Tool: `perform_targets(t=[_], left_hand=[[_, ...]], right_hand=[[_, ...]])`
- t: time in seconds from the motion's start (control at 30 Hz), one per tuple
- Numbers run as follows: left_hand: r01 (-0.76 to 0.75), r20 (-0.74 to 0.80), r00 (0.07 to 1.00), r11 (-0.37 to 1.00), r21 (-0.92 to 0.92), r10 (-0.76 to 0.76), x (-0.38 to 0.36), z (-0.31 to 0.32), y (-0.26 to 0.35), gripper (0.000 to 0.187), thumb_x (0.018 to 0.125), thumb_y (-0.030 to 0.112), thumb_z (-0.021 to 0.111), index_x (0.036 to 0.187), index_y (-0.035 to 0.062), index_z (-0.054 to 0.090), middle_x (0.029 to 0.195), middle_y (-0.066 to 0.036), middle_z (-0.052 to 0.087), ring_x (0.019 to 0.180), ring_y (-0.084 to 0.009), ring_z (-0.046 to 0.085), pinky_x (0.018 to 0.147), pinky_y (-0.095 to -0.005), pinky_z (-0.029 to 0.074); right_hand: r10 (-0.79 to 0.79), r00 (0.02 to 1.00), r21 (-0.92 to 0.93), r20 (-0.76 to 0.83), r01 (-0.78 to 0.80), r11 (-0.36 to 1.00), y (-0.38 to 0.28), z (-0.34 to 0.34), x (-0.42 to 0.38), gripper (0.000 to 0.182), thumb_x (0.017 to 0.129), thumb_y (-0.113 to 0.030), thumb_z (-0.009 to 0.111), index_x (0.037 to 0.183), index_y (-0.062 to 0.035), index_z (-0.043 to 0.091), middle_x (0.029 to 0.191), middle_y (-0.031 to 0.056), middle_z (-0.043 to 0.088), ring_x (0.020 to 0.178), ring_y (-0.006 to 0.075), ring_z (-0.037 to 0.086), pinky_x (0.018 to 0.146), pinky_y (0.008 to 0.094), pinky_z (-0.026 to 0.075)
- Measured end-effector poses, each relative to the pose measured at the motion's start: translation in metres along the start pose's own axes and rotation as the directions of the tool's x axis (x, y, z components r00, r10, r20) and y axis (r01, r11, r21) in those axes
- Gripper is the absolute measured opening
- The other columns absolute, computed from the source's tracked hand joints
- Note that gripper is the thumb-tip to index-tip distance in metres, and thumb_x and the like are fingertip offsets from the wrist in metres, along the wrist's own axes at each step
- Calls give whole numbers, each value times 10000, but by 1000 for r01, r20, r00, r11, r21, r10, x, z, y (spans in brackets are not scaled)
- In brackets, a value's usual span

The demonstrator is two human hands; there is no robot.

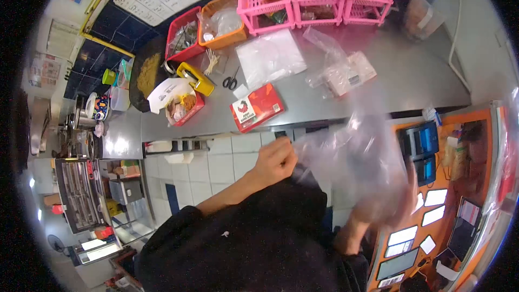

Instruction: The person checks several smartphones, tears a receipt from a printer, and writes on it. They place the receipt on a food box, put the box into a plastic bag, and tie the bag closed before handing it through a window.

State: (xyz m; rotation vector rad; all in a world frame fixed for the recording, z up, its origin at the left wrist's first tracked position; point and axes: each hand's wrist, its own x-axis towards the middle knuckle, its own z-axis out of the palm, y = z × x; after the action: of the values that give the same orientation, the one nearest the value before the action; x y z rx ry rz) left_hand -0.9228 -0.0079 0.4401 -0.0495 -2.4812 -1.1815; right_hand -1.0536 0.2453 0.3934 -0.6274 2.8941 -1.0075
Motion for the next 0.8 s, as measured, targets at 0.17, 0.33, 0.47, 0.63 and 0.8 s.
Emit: perform_targets(t=[0.17, 0.33, 0.47, 0.63, 0.8], left_hand=[[322, -180, 895, 871, -372, -407, -6, -40, -120, 184, 856, 154, 689, 967, 38, 598, 921, -88, 608, 794, -174, 603, 659, -315, 487], [751, -385, 656, 607, 258, -648, 4, -123, -298, 488, 855, 363, 739, 1097, -34, 591, 1007, -103, 671, 866, -148, 644, 652, -273, 506], [941, 141, 325, 305, -149, -935, 17, -118, -361, 509, 834, 385, 756, 1019, -66, 612, 866, -101, 696, 664, -174, 643, 593, -307, 512], [466, -246, 854, 884, -34, -459, 10, -100, -224, 168, 881, 158, 663, 950, 8, 629, 858, -88, 681, 734, -195, 664, 648, -332, 522], [54, 18, 998, 935, 350, -64, -32, -68, -191, 263, 739, -8, 611, 996, 45, 626, 999, -103, 646, 980, -308, 608, 841, -420, 491]], right_hand=[[385, 873, -282, 300, -305, 910, 124, 175, -156, 414, 809, -180, 688, 1187, -21, 631, 1053, 212, 665, 1006, 303, 627, 895, 420, 476], [472, 732, 208, 491, -624, 753, 97, 117, -123, 333, 800, -98, 651, 1118, 2, 644, 1013, 242, 665, 1006, 395, 632, 884, 454, 470], [468, 832, -14, 298, -487, 873, 78, 92, -92, 458, 802, -100, 674, 1231, 22, 569, 1054, 266, 656, 1052, 442, 613, 867, 485, 484], [484, 866, 42, 126, -492, 869, 70, 91, -90, 509, 812, -136, 680, 1241, 88, 520, 1084, 290, 645, 1035, 461, 614, 875, 497, 486], [481, 865, 42, 141, -491, 870, 70, 117, -103, 531, 836, -168, 656, 1264, 100, 492, 1088, 306, 640, 1013, 481, 617, 865, 502, 493]])
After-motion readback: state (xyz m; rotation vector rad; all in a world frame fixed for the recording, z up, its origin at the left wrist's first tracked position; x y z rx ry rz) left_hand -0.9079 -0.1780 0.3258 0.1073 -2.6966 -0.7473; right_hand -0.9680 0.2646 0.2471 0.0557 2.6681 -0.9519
